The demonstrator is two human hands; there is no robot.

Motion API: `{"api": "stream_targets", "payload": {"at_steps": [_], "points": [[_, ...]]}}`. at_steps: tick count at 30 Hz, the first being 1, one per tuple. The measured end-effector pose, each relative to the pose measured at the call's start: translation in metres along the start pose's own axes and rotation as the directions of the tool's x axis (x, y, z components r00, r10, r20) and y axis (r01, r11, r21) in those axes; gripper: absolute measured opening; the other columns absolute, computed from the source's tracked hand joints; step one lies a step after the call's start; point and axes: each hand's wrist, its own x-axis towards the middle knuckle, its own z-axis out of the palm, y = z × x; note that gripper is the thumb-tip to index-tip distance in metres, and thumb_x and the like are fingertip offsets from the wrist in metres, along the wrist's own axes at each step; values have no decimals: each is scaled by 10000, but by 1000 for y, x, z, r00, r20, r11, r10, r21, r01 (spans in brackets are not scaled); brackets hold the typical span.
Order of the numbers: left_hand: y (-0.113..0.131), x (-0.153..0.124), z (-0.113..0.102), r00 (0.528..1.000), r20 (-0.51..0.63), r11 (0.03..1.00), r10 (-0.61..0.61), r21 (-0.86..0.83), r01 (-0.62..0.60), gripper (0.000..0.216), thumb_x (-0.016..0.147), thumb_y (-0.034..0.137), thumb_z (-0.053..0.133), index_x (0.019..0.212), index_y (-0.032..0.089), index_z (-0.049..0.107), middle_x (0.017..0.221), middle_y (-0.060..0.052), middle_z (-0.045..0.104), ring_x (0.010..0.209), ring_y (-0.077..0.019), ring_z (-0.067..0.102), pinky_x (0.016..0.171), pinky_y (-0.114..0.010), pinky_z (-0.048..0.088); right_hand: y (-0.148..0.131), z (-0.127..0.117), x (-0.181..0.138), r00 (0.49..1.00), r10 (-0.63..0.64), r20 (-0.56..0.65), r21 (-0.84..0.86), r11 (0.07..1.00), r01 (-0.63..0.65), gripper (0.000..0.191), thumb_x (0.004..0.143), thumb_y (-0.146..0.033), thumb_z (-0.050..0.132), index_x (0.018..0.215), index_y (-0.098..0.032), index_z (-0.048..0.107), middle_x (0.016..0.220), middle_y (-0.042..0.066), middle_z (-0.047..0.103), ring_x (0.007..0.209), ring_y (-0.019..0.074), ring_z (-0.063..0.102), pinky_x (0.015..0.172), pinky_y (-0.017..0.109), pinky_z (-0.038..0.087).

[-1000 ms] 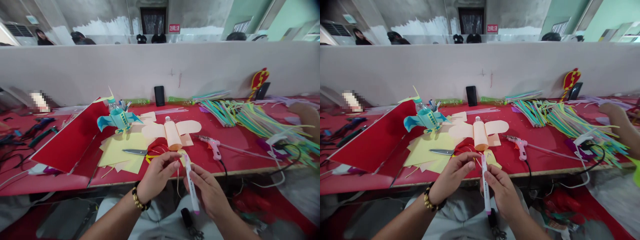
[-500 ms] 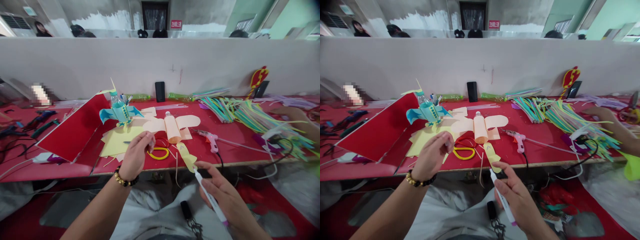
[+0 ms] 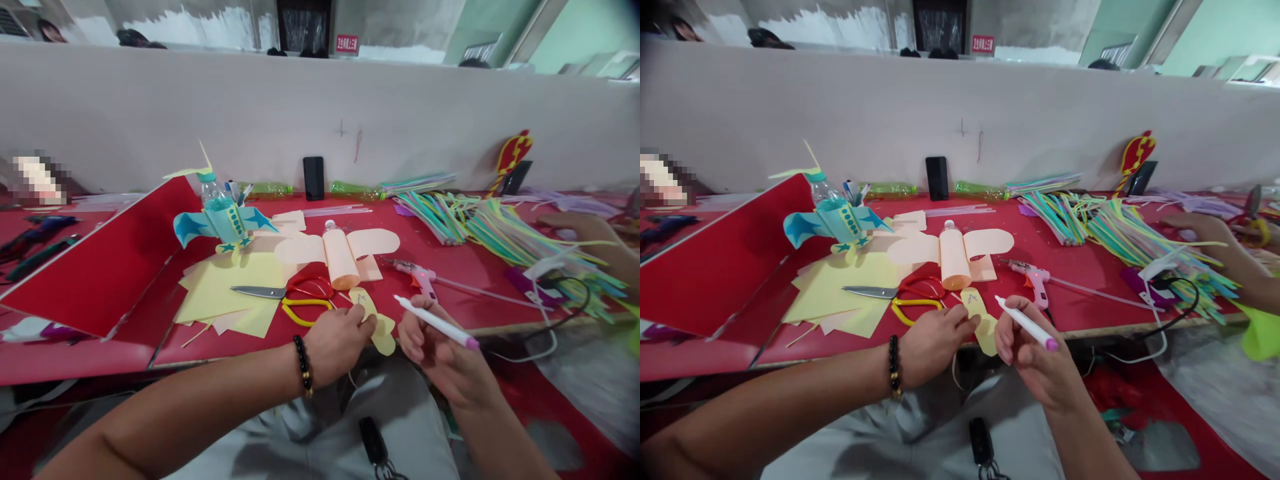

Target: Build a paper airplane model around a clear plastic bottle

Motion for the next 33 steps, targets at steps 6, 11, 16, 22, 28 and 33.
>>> {"api": "stream_targets", "payload": {"at_steps": [6, 11, 16, 22, 28, 33], "points": [[-8, 6, 11, 991, 125, 973, -42, 231, 12, 481, 913, 233, 308, 1392, 241, 353, 1358, -220, 442, 521, -160, 596, 396, -296, 411, 11, -3, 46, 946, -229, -230, -247, 954, 171, 188, 846, -357, 571, 831, -200, 673, 533, 4, 553, 497, 135, 458, 474, 268, 322], [-18, 11, 22, 977, 203, 962, -63, 274, 4, 524, 926, 237, 287, 1448, 287, 278, 1419, -263, 387, 531, -185, 616, 395, -297, 423, 36, -18, 75, 946, -242, -215, -457, 881, 122, 66, 805, -256, 599, 843, -211, 627, 643, -14, 599, 596, 139, 542, 582, 271, 419], [-20, 12, 27, 980, 193, 962, -53, 275, -3, 503, 957, 269, 177, 1451, 300, 262, 1421, -271, 380, 540, -172, 613, 403, -287, 445, 44, -27, 75, 958, -237, -163, -722, 691, 48, 84, 837, -278, 570, 809, -201, 583, 644, -25, 563, 580, 125, 520, 548, 249, 407], [-18, 11, 23, 979, 194, 969, -64, 248, 14, 508, 958, 291, 127, 1444, 309, 276, 1393, -260, 422, 549, -180, 629, 397, -283, 455, 40, -22, 73, 972, -212, -98, -853, 521, 27, 84, 835, -267, 561, 784, -201, 569, 663, -14, 571, 581, 132, 519, 517, 249, 398], [-20, 12, 23, 981, 193, 970, -33, 243, -15, 508, 955, 266, 163, 1452, 290, 266, 1396, -259, 422, 557, -192, 635, 402, -300, 463, 43, -22, 74, 977, -198, -79, -884, 468, 24, 94, 849, -283, 543, 818, -199, 570, 693, -1, 599, 610, 142, 550, 539, 257, 414], [-21, 12, 21, 975, 219, 969, -21, 244, -34, 500, 954, 276, 213, 1450, 276, 277, 1412, -289, 383, 585, -194, 648, 420, -291, 466, 42, -18, 77, 975, -212, -60, -908, 418, 35, 89, 840, -271, 544, 817, -192, 579, 733, 15, 628, 652, 149, 578, 562, 252, 429]]}}
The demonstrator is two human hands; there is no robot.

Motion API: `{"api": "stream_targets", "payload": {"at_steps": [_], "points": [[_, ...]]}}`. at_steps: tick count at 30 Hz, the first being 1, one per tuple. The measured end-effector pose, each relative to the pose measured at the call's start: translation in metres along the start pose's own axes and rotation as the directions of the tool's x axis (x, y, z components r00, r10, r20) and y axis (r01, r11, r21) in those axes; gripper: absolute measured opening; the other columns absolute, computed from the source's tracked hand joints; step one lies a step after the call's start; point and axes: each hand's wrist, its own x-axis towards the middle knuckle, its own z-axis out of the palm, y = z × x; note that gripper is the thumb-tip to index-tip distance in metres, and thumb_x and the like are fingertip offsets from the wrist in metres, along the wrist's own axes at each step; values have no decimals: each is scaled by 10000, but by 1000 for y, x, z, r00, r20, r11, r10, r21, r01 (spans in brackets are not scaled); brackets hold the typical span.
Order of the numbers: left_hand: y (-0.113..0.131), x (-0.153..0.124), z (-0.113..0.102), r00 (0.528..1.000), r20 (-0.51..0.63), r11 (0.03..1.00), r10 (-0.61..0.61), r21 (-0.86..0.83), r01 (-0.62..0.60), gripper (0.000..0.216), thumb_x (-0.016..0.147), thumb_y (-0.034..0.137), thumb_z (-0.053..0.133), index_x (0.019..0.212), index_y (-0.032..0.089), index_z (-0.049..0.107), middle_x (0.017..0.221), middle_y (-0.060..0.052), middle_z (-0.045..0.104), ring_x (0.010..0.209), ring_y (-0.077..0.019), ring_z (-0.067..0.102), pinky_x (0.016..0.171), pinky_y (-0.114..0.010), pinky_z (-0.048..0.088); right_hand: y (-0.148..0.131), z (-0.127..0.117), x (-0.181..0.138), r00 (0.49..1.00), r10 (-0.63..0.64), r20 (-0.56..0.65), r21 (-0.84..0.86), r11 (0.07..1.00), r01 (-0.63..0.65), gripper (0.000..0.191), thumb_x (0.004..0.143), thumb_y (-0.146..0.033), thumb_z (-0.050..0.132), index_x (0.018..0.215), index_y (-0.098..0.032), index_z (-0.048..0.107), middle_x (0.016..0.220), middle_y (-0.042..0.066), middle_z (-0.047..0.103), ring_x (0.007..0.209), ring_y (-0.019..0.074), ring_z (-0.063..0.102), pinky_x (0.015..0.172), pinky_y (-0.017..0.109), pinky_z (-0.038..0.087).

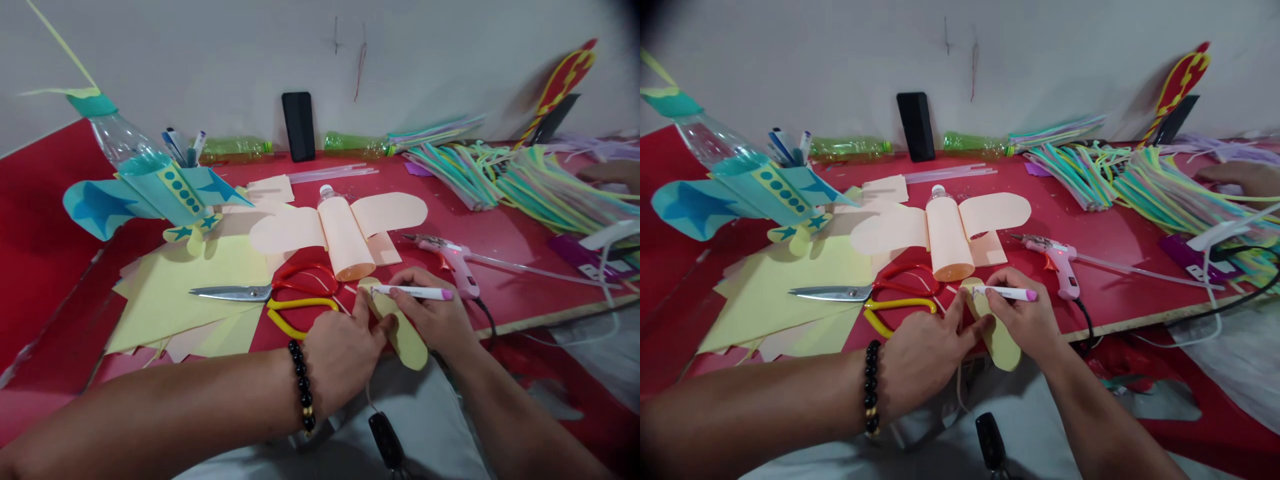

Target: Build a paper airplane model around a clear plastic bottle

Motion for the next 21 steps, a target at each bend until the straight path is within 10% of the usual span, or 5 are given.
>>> {"api": "stream_targets", "payload": {"at_steps": [21], "points": [[1, 1, 0, 1000, 10, 1000, 7, 24, -7, 508, 953, 278, 241, 1461, 275, 243, 1404, -292, 385, 573, -183, 641, 413, -279, 447, -2, -1, -1, 1000, -28, 5, 0, 1000, 28, 62, 818, -220, 553, 772, -190, 582, 684, 3, 610, 612, 136, 552, 522, 247, 392]]}}
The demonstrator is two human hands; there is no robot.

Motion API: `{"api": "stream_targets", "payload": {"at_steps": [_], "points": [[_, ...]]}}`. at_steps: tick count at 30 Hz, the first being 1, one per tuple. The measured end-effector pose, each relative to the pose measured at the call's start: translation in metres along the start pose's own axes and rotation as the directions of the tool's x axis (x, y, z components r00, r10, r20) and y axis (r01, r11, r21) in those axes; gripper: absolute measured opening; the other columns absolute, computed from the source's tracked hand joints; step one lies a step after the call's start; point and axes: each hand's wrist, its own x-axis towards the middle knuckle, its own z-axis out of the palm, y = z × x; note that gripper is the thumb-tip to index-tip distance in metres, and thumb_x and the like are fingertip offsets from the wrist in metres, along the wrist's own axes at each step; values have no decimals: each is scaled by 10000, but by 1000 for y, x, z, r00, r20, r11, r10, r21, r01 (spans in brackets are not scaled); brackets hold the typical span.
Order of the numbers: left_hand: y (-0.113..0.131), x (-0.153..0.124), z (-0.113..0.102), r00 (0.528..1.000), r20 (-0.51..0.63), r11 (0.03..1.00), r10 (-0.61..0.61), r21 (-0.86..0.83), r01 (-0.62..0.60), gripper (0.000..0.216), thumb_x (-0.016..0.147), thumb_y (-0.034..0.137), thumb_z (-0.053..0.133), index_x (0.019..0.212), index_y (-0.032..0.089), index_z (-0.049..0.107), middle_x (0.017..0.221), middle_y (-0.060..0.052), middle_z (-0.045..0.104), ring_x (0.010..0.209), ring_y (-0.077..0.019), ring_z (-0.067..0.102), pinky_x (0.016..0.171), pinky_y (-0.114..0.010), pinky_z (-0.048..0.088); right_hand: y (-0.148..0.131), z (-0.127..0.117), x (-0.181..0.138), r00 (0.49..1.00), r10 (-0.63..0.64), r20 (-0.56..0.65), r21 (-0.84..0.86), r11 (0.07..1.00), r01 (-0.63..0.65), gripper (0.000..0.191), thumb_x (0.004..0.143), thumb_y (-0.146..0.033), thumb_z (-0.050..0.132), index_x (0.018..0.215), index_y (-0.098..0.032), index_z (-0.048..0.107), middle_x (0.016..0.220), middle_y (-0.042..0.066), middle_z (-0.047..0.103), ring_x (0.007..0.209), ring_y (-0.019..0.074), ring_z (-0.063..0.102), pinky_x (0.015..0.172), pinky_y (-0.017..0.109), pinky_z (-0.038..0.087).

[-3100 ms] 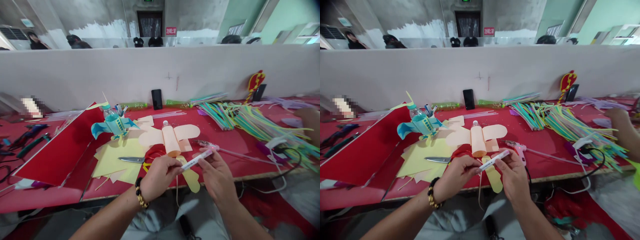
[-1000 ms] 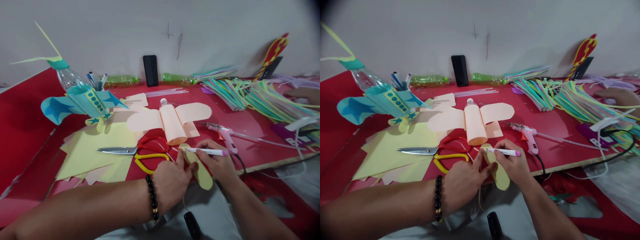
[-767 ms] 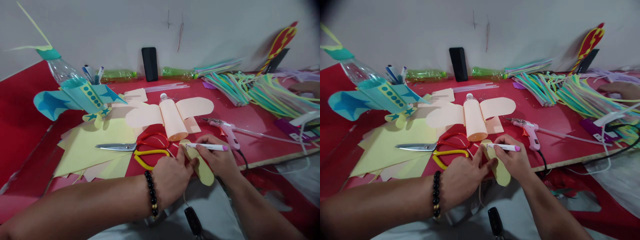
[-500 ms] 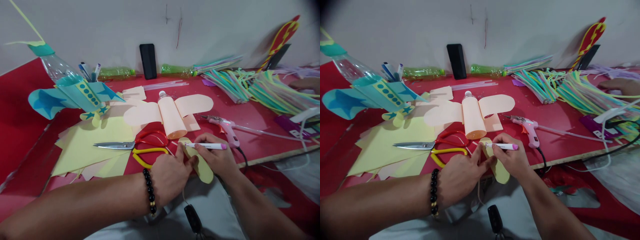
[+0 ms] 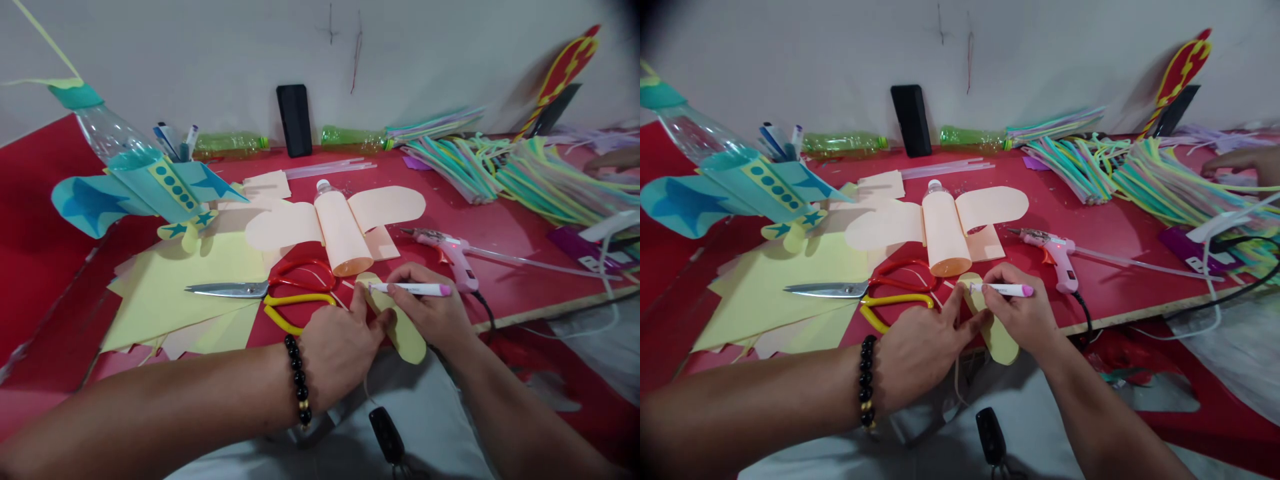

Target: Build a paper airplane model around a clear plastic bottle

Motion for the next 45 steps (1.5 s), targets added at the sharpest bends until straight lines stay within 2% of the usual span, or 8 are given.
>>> {"api": "stream_targets", "payload": {"at_steps": [3, 8, 14, 21, 28, 35, 41, 45], "points": [[0, 1, 0, 1000, 9, 1000, -7, 3, 7, 506, 956, 278, 223, 1462, 273, 237, 1418, -291, 364, 582, -186, 641, 404, -276, 437, 3, -1, -2, 999, -18, 45, 41, 999, 16, 66, 809, -193, 551, 749, -190, 577, 656, -5, 592, 580, 129, 529, 513, 248, 386], [0, 1, 0, 1000, 23, 1000, -14, 22, 13, 506, 967, 275, 172, 1472, 299, 187, 1426, -288, 343, 594, -170, 632, 423, -275, 442, 5, -1, -2, 1000, -17, -4, 34, 999, 17, 58, 829, -214, 555, 781, -190, 579, 682, -1, 601, 611, 135, 543, 530, 249, 393], [-1, 1, 1, 1000, 26, 1000, -8, 13, 8, 510, 968, 273, 172, 1478, 281, 165, 1430, -294, 337, 592, -163, 629, 427, -269, 442, 3, -2, -3, 998, -15, 64, 47, 999, 12, 72, 823, -204, 549, 763, -186, 583, 664, 2, 598, 601, 138, 544, 517, 250, 387], [0, 0, 3, 1000, 14, 1000, -7, 20, 6, 519, 964, 251, 148, 1482, 281, 171, 1425, -295, 353, 579, -177, 632, 415, -284, 447, 4, -3, -5, 998, -3, 68, 58, 998, -1, 68, 816, -204, 553, 758, -189, 584, 651, -4, 593, 575, 134, 529, 489, 249, 365], [0, -1, 0, 999, 35, 1000, -15, 23, 14, 511, 966, 269, 153, 1475, 297, 190, 1429, -290, 349, 587, -172, 633, 426, -276, 442, 3, 0, -3, 999, 12, -50, 28, 1000, -11, 83, 806, -216, 560, 727, -191, 565, 608, -10, 567, 538, 124, 498, 470, 243, 354], [0, 0, 1, 998, 54, 1000, -15, 5, 15, 520, 969, 281, 163, 1488, 295, 123, 1443, -299, 319, 607, -166, 634, 443, -267, 437, 2, -2, -3, 999, -17, 27, 58, 998, 16, 64, 804, -205, 549, 747, -192, 576, 646, 4, 593, 570, 136, 527, 486, 249, 372], [0, -1, 1, 998, 67, 1000, -15, 4, 15, 511, 968, 291, 193, 1477, 310, 160, 1437, -287, 335, 615, -164, 628, 465, -271, 441, 3, 0, -2, 997, 44, -67, 21, 999, -42, 75, 802, -200, 552, 728, -195, 565, 601, -12, 559, 523, 122, 492, 454, 239, 351], [0, 0, 0, 999, 44, 1000, -19, 9, 19, 507, 965, 278, 152, 1470, 305, 192, 1428, -290, 349, 592, -175, 626, 437, -277, 431, 3, 0, -3, 995, 38, -91, 12, 999, -37, 91, 808, -200, 551, 718, -200, 559, 607, -14, 555, 541, 123, 496, 473, 238, 364]]}}
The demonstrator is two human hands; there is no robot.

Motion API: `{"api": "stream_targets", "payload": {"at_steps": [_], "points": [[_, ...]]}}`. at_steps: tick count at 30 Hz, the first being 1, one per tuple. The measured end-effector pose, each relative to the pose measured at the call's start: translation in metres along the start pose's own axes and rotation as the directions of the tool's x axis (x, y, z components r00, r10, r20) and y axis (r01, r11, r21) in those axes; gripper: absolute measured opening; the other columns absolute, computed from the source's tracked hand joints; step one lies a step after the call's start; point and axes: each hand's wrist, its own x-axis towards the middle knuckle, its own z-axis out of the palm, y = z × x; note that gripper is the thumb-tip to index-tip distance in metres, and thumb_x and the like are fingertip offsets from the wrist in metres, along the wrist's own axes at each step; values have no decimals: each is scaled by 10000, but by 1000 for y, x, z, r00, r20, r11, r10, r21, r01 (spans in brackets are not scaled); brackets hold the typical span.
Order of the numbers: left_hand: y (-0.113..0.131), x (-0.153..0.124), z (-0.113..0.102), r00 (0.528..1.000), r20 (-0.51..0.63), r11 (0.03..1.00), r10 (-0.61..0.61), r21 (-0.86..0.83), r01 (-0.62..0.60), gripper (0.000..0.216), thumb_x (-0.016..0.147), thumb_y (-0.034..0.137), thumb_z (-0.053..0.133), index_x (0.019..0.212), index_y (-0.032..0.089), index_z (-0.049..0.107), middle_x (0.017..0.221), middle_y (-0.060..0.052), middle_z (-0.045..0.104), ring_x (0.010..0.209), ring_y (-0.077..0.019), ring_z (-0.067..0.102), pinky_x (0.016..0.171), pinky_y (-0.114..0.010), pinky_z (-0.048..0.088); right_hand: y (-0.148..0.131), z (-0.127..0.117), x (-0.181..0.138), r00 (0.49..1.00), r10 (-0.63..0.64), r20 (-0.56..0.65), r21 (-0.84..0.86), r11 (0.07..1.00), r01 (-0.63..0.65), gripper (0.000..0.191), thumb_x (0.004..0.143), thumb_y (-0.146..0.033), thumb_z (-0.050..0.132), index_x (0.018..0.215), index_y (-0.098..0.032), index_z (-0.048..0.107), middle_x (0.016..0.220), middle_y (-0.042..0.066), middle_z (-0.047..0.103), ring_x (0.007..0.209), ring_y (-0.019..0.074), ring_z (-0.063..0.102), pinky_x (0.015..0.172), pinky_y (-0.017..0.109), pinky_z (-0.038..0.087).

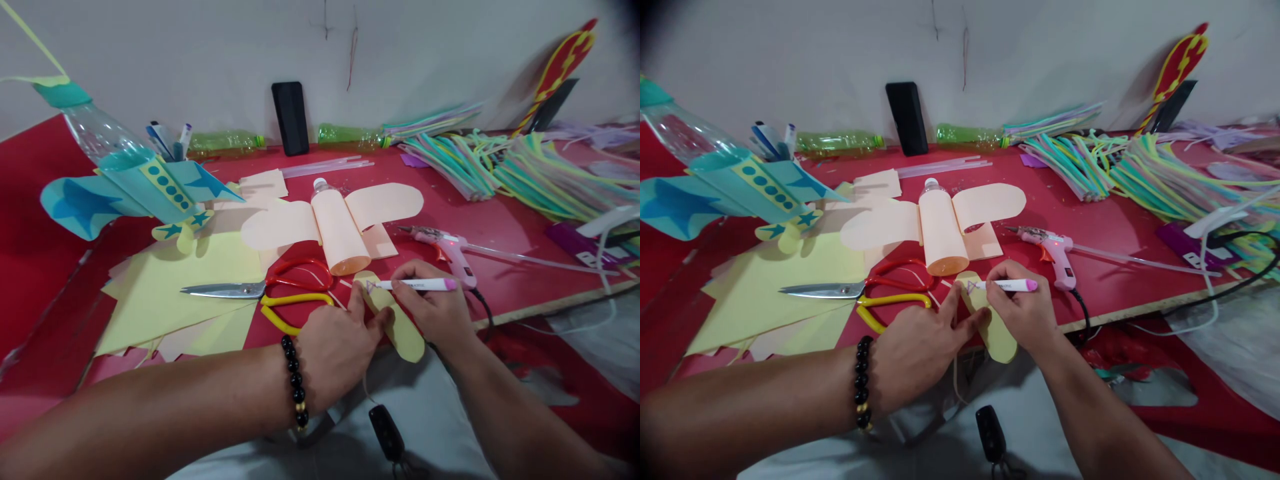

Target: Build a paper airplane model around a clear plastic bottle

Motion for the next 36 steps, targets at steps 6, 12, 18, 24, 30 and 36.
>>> {"api": "stream_targets", "payload": {"at_steps": [6, 12, 18, 24, 30, 36], "points": [[0, 1, 0, 1000, 7, 1000, 8, -2, -8, 505, 965, 275, 166, 1468, 305, 191, 1429, -289, 351, 599, -174, 630, 446, -275, 436, 2, 0, 0, 1000, -7, 12, 28, 1000, 7, 86, 836, -239, 546, 762, -202, 568, 631, -10, 568, 552, 128, 510, 481, 242, 375], [0, -1, 1, 1000, 12, 1000, 10, 4, -10, 512, 965, 275, 175, 1477, 295, 162, 1438, -294, 328, 609, -173, 623, 442, -270, 429, 0, 1, 1, 1000, -16, 20, -3, 1000, 16, 70, 820, -237, 553, 760, -207, 575, 643, -1, 596, 562, 138, 530, 477, 248, 379], [0, 0, 1, 1000, 1, 1000, -2, 15, 2, 513, 965, 276, 122, 1472, 304, 192, 1432, -289, 346, 585, -184, 625, 415, -279, 423, -3, -1, -1, 1000, -23, -6, -8, 1000, 23, 112, 771, -167, 537, 668, -210, 543, 586, -4, 559, 536, 138, 499, 481, 265, 367], [1, -1, 0, 1000, -9, 1000, 3, 17, -3, 518, 963, 262, 108, 1471, 302, 199, 1425, -281, 365, 575, -184, 630, 405, -278, 429, -2, -2, -1, 999, -43, 31, 22, 999, 42, 72, 809, -210, 557, 738, -205, 569, 640, -3, 583, 564, 135, 520, 486, 254, 372], [1, 0, 1, 1000, -24, 1000, 10, 22, -9, 520, 964, 250, 124, 1480, 276, 173, 1407, -289, 386, 587, -182, 634, 411, -272, 434, -5, -2, 2, 989, -88, 119, 11, 996, 88, 57, 830, -213, 557, 797, -189, 597, 708, 10, 635, 631, 144, 570, 545, 252, 413], [0, 0, 0, 1000, -28, 1000, 11, 23, -10, 522, 960, 253, 121, 1478, 269, 185, 1419, -292, 369, 555, -179, 632, 390, -281, 441, -5, -1, 2, 992, -93, 91, -25, 995, 96, 61, 822, -214, 563, 778, -187, 597, 690, 8, 637, 621, 143, 576, 536, 247, 411]]}}
